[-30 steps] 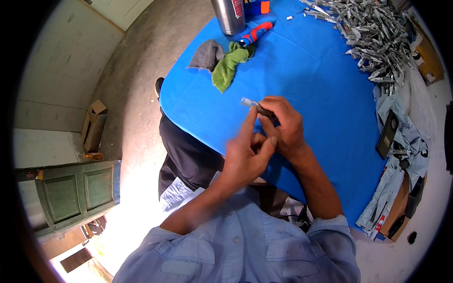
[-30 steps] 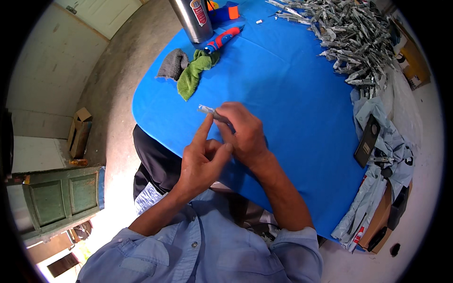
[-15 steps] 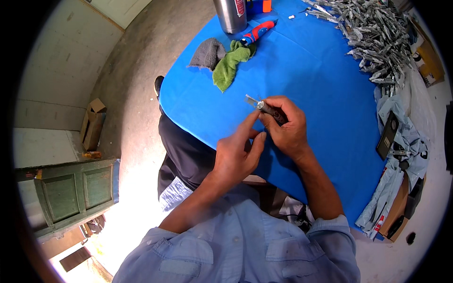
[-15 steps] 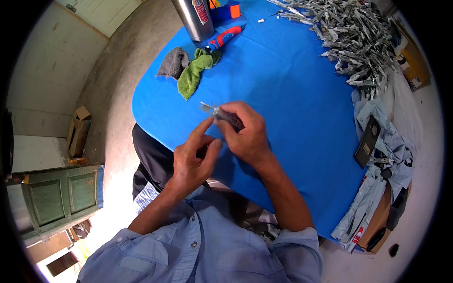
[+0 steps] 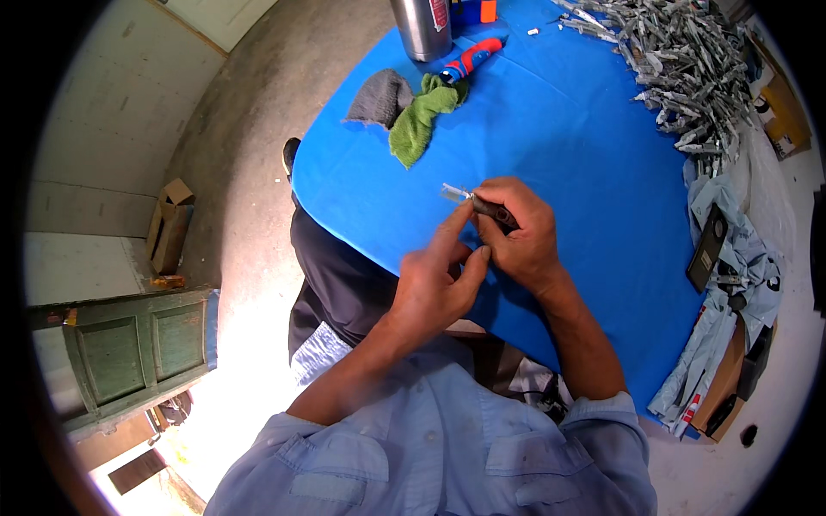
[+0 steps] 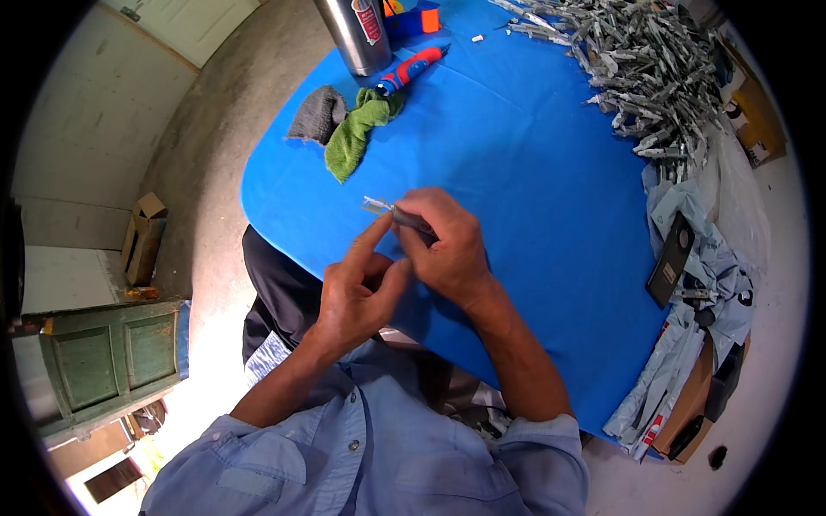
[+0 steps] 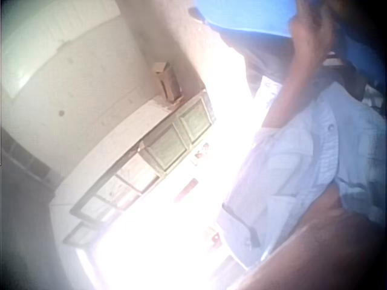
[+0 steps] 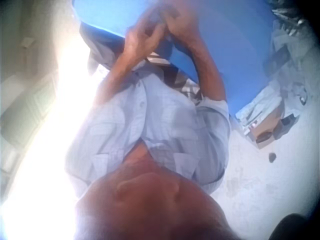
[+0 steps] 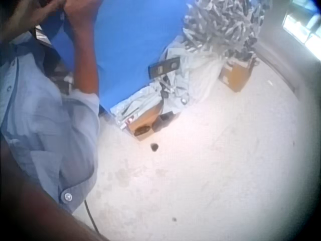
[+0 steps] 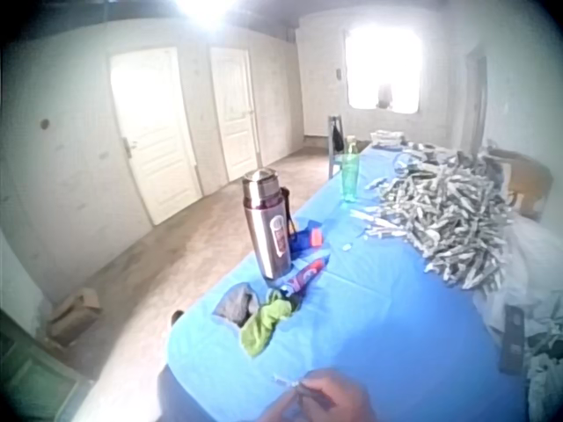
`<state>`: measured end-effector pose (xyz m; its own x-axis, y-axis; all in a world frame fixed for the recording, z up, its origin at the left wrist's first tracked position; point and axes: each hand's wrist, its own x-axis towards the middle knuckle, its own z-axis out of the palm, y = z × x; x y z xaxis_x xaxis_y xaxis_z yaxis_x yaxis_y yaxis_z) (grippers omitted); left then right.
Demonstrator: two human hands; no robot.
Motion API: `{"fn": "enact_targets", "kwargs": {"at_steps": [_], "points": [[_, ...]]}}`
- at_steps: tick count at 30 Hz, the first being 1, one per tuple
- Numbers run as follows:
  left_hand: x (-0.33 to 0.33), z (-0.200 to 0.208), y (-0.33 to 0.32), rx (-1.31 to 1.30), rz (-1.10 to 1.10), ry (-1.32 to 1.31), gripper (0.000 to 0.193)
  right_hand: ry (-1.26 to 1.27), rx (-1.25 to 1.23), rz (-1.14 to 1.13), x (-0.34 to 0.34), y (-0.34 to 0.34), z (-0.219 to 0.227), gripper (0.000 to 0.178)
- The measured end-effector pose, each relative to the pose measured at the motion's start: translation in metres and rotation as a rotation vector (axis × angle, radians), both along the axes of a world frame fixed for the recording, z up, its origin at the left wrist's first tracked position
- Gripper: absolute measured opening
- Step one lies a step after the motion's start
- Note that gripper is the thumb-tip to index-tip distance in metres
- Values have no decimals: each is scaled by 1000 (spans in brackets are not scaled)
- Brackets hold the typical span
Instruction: The person wipes small metal components with a cloth by hand and uses a screwdriver to manipulate a small metal assembly on a blue table.
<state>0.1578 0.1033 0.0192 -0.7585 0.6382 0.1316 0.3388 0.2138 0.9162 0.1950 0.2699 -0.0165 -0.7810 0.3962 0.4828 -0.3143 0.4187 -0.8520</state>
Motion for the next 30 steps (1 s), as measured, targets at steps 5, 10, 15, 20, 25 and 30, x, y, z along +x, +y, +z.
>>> {"fn": "enact_targets", "kwargs": {"at_steps": [5,10,15,20,25,30], "points": [[1,6,-4,-38,11,39,56,5,52,-22,1,-3,8,24],[-27,11,-11,-25,58,521,45,-41,82,-1,4,-3,12,24],[-45,11,-14,-152,0,715,39,-74,84,39,4,-3,13,24],[-45,12,-14,-219,-2,678,32,-62,122,38,3,-3,13,23],[-43,10,-10,-225,1,638,33,-79,67,33,3,-4,14,22],[-35,1,-3,-156,37,579,32,-61,106,1,2,-2,11,23]]}}
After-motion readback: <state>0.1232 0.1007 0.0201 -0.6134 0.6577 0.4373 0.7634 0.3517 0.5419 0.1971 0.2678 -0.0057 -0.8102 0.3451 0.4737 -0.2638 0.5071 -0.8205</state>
